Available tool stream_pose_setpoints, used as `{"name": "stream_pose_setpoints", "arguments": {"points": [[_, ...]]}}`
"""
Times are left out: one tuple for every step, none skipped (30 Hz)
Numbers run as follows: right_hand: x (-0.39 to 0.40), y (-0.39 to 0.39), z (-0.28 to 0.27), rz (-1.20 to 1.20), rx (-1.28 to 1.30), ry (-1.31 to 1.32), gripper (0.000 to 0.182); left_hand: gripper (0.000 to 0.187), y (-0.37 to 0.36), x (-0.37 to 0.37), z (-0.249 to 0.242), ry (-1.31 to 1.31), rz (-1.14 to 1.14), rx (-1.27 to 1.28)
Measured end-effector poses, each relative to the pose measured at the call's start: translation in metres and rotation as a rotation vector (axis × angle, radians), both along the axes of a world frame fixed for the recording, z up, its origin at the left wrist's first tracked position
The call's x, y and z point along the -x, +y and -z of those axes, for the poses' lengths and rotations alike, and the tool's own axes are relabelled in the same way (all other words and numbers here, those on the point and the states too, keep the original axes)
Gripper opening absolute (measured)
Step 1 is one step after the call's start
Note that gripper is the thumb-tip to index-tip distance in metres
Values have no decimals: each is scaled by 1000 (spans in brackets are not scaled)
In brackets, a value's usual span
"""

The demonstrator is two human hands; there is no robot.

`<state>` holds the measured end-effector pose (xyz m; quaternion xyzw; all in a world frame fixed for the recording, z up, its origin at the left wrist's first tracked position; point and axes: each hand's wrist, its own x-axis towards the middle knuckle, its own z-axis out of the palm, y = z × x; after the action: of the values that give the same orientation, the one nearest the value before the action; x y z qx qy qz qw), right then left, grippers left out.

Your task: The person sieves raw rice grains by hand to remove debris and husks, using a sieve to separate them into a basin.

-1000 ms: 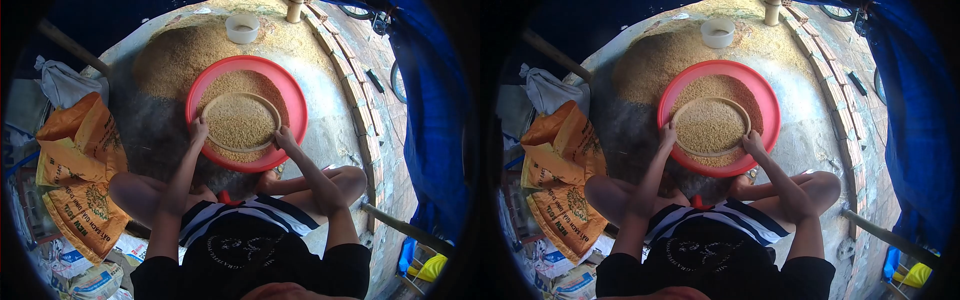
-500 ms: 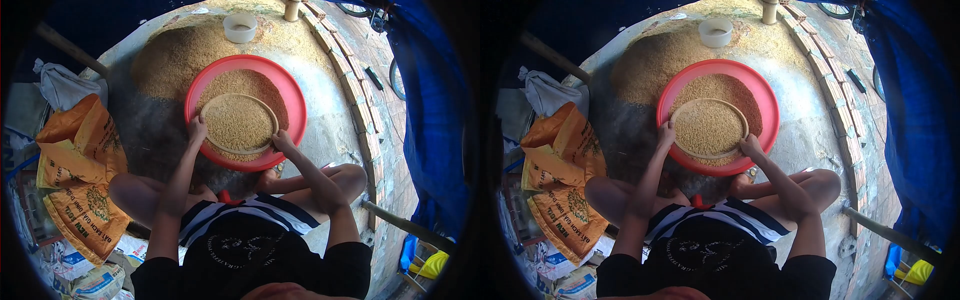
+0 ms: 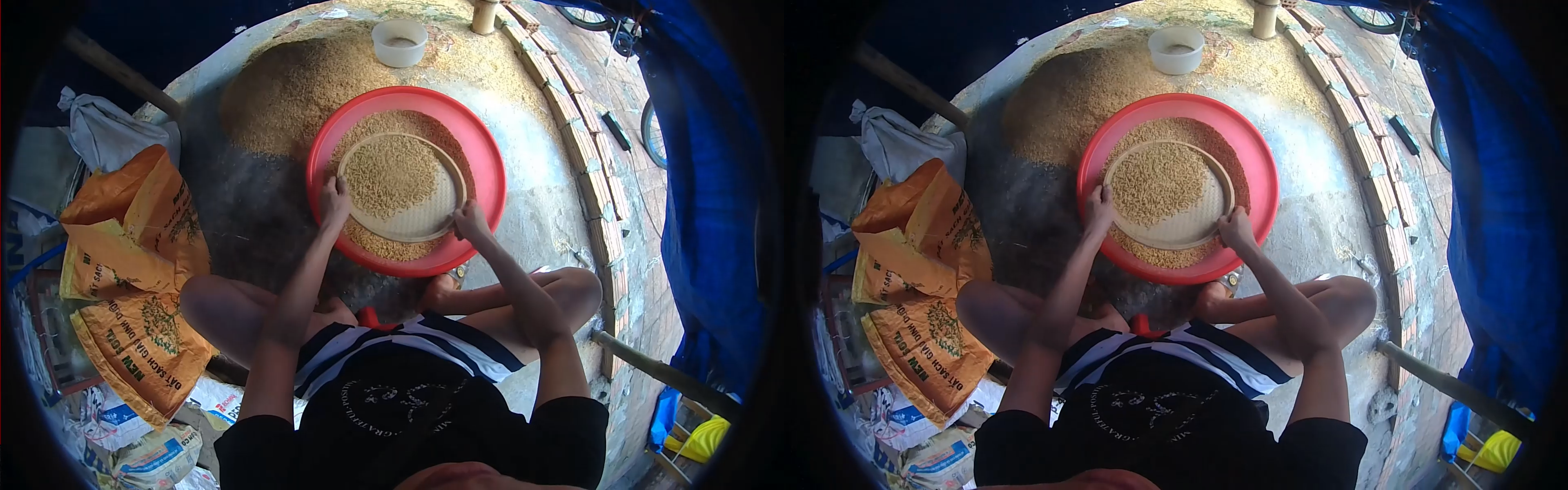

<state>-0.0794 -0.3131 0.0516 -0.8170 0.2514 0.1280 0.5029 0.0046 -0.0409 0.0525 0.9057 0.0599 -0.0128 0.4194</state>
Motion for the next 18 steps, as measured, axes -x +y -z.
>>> {"name": "stream_pose_setpoints", "arguments": {"points": [[5,4,8,-47,61,-52,22,35,6,-3,7,-17,-7,43],[4,4,13,-46,63,-51,22,36,11,-5,14,-36,-15,84],[2,4,17,-58,63,-69,23,36,13,-5,11,-88,-27,39],[-2,13,3,-69,61,-89,24,36,13,-5,2,-92,-26,37],[-3,13,-14,-73,51,-73,25,34,12,-6,-8,-177,-27,39],[-5,16,-18,-72,51,-77,25,33,11,-5,-22,-262,-28,43],[-6,17,-21,-43,105,-363,26,33,9,-4,-39,-265,-28,45],[-8,18,-25,-15,159,-651,27,32,8,-2,-57,-303,-37,191],[-5,26,-56,1,96,-713,29,30,8,-3,-72,-341,-46,337],[-5,29,-66,0,96,-716,29,30,8,-4,-84,-343,-47,337],[-5,32,-72,6,103,-800,29,29,10,-4,-94,-384,-47,363],[-4,34,-73,14,108,-882,30,27,11,-3,-98,-422,-47,387],[-5,33,-67,14,104,-878,30,27,13,-5,-84,-418,-48,383],[-8,29,-55,-42,183,-709,33,28,16,-13,-61,-406,-25,329],[-11,25,-41,-98,260,-541,37,28,19,-16,-44,-394,-2,275],[-12,21,-26,-100,258,-542,37,28,18,-14,-38,-395,-4,273],[-12,14,-8,-108,221,-420,44,31,14,-7,-33,-275,-42,19],[-12,10,3,-116,184,-298,51,35,8,3,-30,-150,-79,-232]]}}
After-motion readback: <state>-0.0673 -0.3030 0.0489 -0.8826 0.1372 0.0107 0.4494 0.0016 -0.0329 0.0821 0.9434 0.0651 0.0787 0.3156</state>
